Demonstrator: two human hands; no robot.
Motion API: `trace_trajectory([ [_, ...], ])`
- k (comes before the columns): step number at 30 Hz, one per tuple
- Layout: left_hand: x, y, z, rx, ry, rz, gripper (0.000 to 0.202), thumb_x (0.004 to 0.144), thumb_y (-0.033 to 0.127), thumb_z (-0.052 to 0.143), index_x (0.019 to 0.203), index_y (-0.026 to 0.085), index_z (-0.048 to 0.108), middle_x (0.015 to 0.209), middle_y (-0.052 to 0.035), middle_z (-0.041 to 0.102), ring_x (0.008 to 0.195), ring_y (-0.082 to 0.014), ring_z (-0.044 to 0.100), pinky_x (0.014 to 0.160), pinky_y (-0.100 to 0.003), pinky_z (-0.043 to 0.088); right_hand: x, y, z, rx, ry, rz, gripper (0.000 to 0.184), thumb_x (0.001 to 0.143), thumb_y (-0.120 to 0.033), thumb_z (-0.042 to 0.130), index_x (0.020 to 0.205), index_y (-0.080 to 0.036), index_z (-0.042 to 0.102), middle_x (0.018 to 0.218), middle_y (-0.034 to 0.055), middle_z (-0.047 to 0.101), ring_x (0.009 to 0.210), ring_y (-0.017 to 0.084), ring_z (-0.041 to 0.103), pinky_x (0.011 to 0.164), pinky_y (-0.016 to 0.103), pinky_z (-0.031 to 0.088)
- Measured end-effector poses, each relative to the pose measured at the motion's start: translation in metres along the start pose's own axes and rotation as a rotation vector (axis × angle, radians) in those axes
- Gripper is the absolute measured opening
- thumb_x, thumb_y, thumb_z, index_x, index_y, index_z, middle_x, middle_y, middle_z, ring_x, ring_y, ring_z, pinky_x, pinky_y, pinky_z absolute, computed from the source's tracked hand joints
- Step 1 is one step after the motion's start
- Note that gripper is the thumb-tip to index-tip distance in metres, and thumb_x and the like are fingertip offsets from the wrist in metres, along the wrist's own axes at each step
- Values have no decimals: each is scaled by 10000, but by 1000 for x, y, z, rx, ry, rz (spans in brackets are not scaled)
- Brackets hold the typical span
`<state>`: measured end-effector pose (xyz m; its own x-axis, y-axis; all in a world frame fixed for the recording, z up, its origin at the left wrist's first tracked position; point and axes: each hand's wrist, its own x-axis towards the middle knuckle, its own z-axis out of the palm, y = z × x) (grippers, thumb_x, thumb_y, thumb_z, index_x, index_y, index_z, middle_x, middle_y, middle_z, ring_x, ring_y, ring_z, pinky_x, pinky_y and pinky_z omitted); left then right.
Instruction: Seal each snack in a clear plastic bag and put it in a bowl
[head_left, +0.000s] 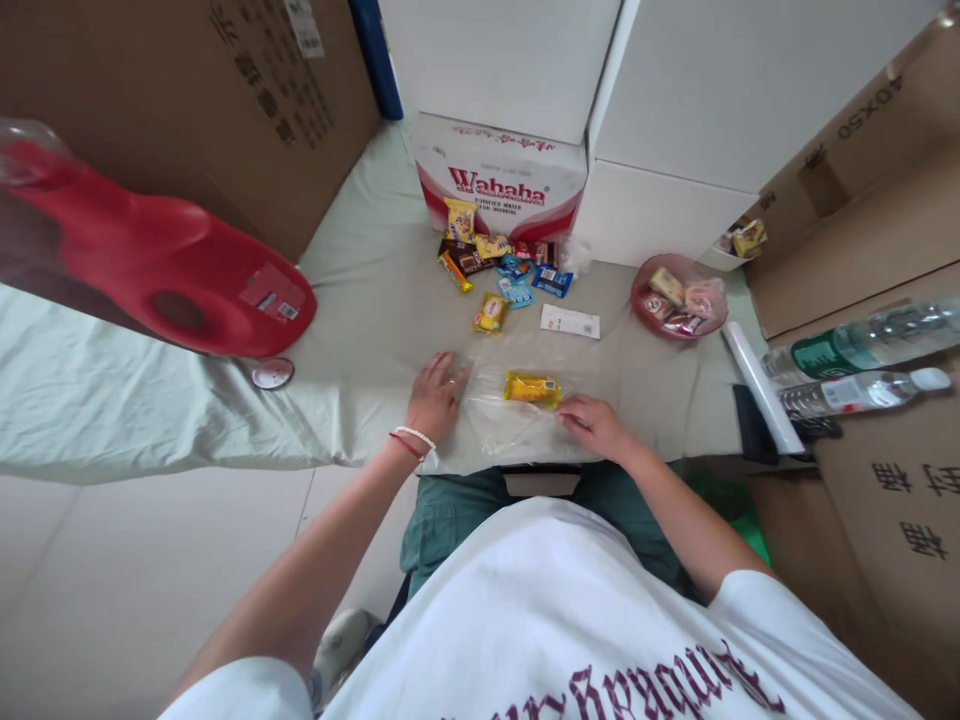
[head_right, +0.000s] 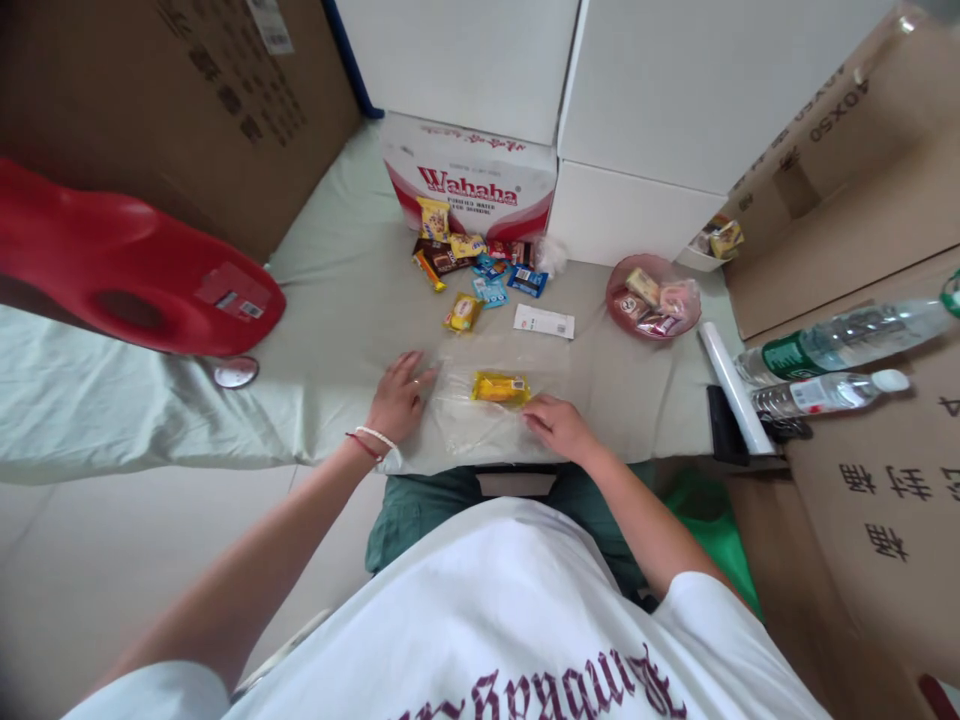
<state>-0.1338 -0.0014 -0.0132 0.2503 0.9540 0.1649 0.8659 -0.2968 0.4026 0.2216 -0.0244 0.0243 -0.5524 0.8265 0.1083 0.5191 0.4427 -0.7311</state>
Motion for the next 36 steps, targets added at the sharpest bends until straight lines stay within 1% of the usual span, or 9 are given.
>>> trace_trajectory([
  [4, -14, 15, -19, 33, -94, 243, 788, 737, 54, 537, 1480, 306, 609, 1728, -32, 370, 1651, -320, 185, 1328, -642, 98, 31, -2, -18, 20, -31, 130, 291, 1024, -369, 545, 1037, -213, 791, 882, 59, 736, 762, 176, 654, 751, 302, 514],
  [8, -21, 29, -16, -58, -237, 365, 637, 825, 196, 590, 1452, 300, 622, 1572, -52, 590, 1612, -317, 306, 1327, -651, 81, 49, 4, -24, 93, -50, 234, 330, 995, -412, 540, 1029, -188, 781, 784, 25, 706, 680, 153, 603, 672, 266, 452],
  [12, -11, 27, 1, -231, -173, 154, 291, 982, 308, 472, 1078, 265, 744, 1220, -62, 789, 1402, -268, 587, 1286, -589, 281, 54, 15, -27, 149, -62, 344, 355, 970, -442, 542, 1017, -171, 767, 722, 4, 666, 605, 129, 545, 591, 242, 393],
  [16, 8, 21, 14, -323, 4, -147, 384, 1046, 413, 355, 900, 249, 670, 1059, -79, 783, 1114, -219, 709, 1066, -410, 533, 56, 26, -29, 126, -37, 347, 329, 964, -432, 550, 987, -174, 753, 735, 3, 668, 640, 132, 549, 609, 238, 396],
  [19, 21, 16, 21, -271, 82, -266, 401, 1036, 448, 371, 784, 251, 613, 939, -99, 738, 1127, -265, 676, 1059, -450, 520, 58, 32, -31, 20, -43, 362, 287, 988, -377, 532, 993, -190, 749, 773, 15, 691, 689, 155, 588, 651, 257, 424],
  [25, 16, 15, 7, -79, 478, -619, 238, 975, 360, 493, 994, 180, 648, 1092, -181, 667, 1236, -365, 566, 1156, -618, 382, 77, 32, -41, -498, 111, 312, 299, 1030, -283, 485, 1027, -199, 772, 1042, 159, 714, 1044, 308, 600, 841, 385, 494],
  [28, -12, 36, -5, -37, 572, -605, 285, 988, 290, 447, 1134, 148, 647, 1190, -204, 648, 1249, -353, 556, 1161, -616, 368, 103, 33, -43, -515, 141, 218, 334, 1048, -294, 466, 1160, -175, 758, 1122, 179, 698, 1140, 348, 548, 977, 469, 484],
  [33, -35, 96, 3, -86, 176, -3, 392, 948, 208, 477, 1245, 265, 726, 1204, -116, 747, 1086, -288, 649, 1018, -509, 473, 158, 41, -31, -421, -74, 178, 588, 917, -327, 736, 1455, -126, 611, 1298, 195, 676, 1276, 365, 517, 1085, 474, 440],
  [36, -17, 119, 15, -21, -53, 76, 609, 911, 145, 477, 1492, 282, 600, 1508, -79, 640, 1154, -286, 646, 958, -471, 500, 179, 43, -25, -366, -171, 276, 568, 832, -303, 824, 1355, -130, 685, 1059, 156, 739, 1084, 309, 631, 942, 393, 496],
])
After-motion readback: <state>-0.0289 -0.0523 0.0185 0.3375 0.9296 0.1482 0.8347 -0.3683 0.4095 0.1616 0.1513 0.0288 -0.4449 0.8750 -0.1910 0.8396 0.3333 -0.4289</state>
